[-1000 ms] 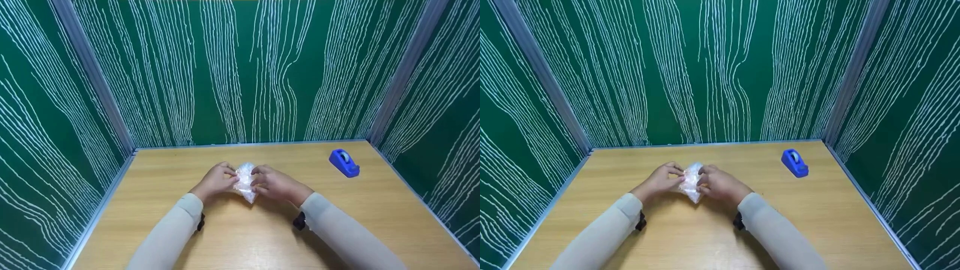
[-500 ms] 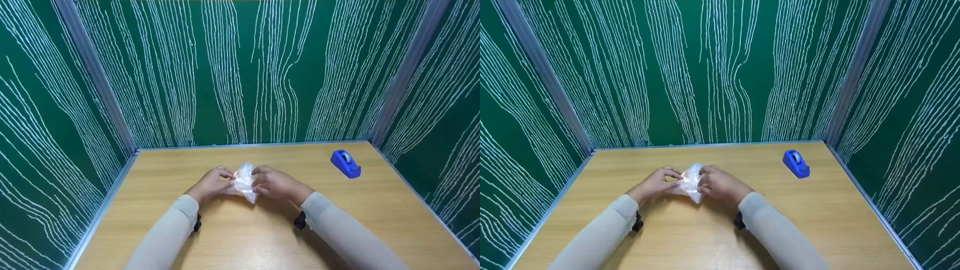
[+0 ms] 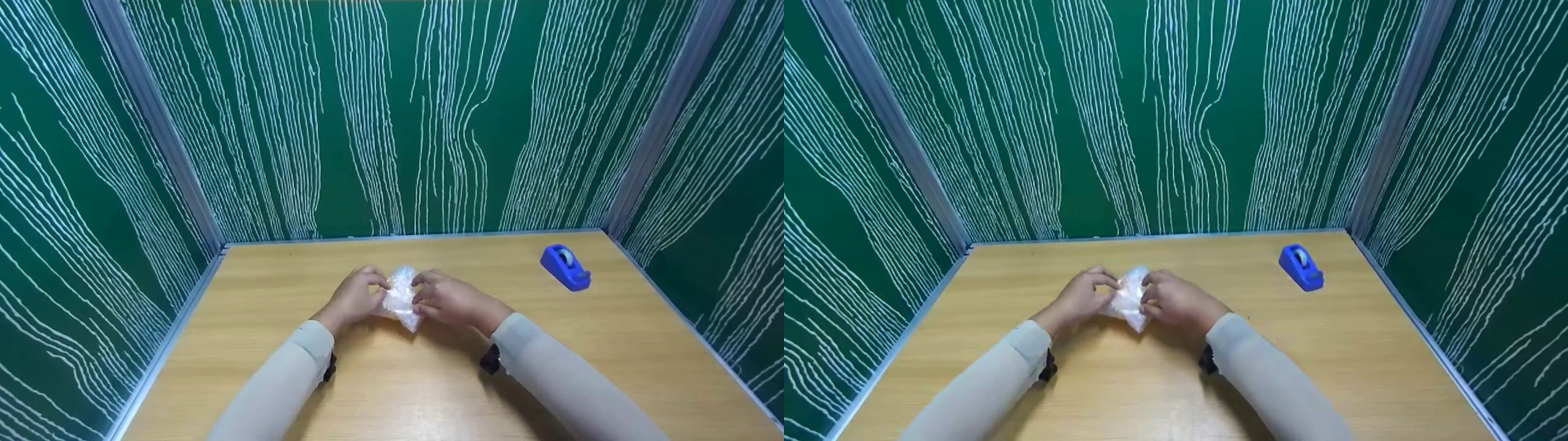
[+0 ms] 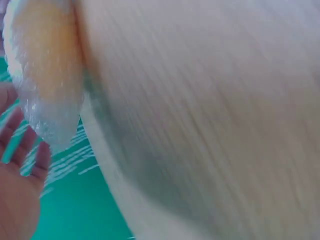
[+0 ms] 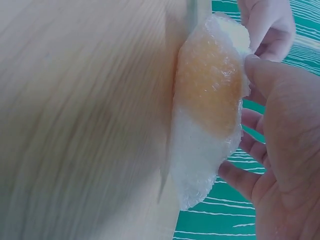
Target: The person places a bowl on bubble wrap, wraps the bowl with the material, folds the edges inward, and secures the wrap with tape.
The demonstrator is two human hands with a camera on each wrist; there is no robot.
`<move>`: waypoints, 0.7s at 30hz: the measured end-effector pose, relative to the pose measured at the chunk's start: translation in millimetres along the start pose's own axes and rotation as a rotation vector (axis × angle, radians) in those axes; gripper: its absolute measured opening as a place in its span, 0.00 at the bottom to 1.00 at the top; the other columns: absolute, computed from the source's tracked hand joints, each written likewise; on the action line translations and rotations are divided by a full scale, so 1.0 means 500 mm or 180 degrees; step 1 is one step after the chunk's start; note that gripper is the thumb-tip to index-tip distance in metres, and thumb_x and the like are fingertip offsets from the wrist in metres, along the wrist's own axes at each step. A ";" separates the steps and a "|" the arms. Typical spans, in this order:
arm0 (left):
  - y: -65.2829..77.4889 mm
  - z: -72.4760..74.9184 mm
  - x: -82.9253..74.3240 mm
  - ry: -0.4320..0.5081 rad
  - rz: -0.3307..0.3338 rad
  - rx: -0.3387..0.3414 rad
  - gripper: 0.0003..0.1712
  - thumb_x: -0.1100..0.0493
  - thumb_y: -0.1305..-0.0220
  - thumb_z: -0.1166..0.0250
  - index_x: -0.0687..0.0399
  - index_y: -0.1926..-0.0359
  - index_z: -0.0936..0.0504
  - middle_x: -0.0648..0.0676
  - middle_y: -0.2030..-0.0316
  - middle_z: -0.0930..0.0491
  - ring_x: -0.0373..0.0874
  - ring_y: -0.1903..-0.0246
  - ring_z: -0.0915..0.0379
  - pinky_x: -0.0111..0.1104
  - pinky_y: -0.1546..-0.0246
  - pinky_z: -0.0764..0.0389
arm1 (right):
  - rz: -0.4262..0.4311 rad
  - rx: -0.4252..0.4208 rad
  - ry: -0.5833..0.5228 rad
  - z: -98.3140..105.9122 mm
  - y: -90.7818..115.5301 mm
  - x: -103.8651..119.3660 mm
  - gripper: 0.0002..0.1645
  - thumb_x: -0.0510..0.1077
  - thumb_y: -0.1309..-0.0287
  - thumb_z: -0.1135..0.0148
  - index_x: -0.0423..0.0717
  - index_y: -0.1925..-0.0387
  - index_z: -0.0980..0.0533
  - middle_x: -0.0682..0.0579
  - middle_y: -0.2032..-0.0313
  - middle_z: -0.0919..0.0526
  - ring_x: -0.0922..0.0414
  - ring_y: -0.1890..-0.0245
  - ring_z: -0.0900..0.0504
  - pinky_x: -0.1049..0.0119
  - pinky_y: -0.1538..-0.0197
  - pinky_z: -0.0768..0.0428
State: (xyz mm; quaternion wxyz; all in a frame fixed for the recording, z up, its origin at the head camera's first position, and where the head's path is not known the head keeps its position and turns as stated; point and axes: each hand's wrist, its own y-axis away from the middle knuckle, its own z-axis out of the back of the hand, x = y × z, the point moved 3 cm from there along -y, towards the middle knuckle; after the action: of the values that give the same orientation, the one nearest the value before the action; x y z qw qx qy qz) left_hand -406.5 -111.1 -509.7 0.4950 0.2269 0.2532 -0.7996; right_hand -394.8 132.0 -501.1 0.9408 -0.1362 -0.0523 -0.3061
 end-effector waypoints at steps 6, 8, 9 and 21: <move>0.019 -0.007 -0.031 -0.0827 -0.0533 0.0474 0.22 0.42 0.20 0.29 0.47 0.36 0.07 0.49 0.30 0.14 0.53 0.23 0.26 0.55 0.17 0.29 | 0.0184 -0.0073 0.0028 0.003 0.003 0.003 0.12 0.45 0.20 0.30 0.42 0.48 0.08 0.37 0.34 0.13 0.39 0.32 0.15 0.41 0.26 0.16; 0.023 -0.010 -0.033 -0.0974 -0.0539 0.0580 0.25 0.39 0.21 0.29 0.44 0.33 0.08 0.48 0.28 0.15 0.51 0.22 0.28 0.56 0.16 0.30 | 0.0096 -0.0066 0.0007 0.003 0.003 0.001 0.13 0.46 0.20 0.30 0.43 0.48 0.08 0.37 0.32 0.15 0.39 0.31 0.16 0.41 0.26 0.15; 0.025 -0.011 -0.033 -0.1019 -0.0528 0.0611 0.25 0.37 0.21 0.29 0.42 0.33 0.08 0.47 0.28 0.15 0.51 0.21 0.28 0.55 0.16 0.31 | 0.0033 -0.0046 -0.0016 0.003 0.002 0.000 0.13 0.48 0.20 0.30 0.44 0.47 0.08 0.38 0.31 0.16 0.39 0.30 0.16 0.42 0.25 0.16; 0.030 -0.016 -0.039 -0.1025 -0.0352 0.0673 0.26 0.38 0.20 0.29 0.42 0.31 0.09 0.47 0.26 0.16 0.51 0.18 0.30 0.52 0.11 0.36 | -0.1534 -0.0390 -0.0833 0.067 0.049 -0.101 0.22 0.54 0.16 0.37 0.47 0.33 0.15 0.42 0.28 0.16 0.37 0.24 0.20 0.34 0.20 0.23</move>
State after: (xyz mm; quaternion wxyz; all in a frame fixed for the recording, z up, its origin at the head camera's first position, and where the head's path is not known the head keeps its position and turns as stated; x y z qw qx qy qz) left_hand -384.3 -98.5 -506.6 0.4579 0.1325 0.0975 -0.8737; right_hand -421.7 189.3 -483.8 0.8161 -0.2148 -0.1857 -0.5034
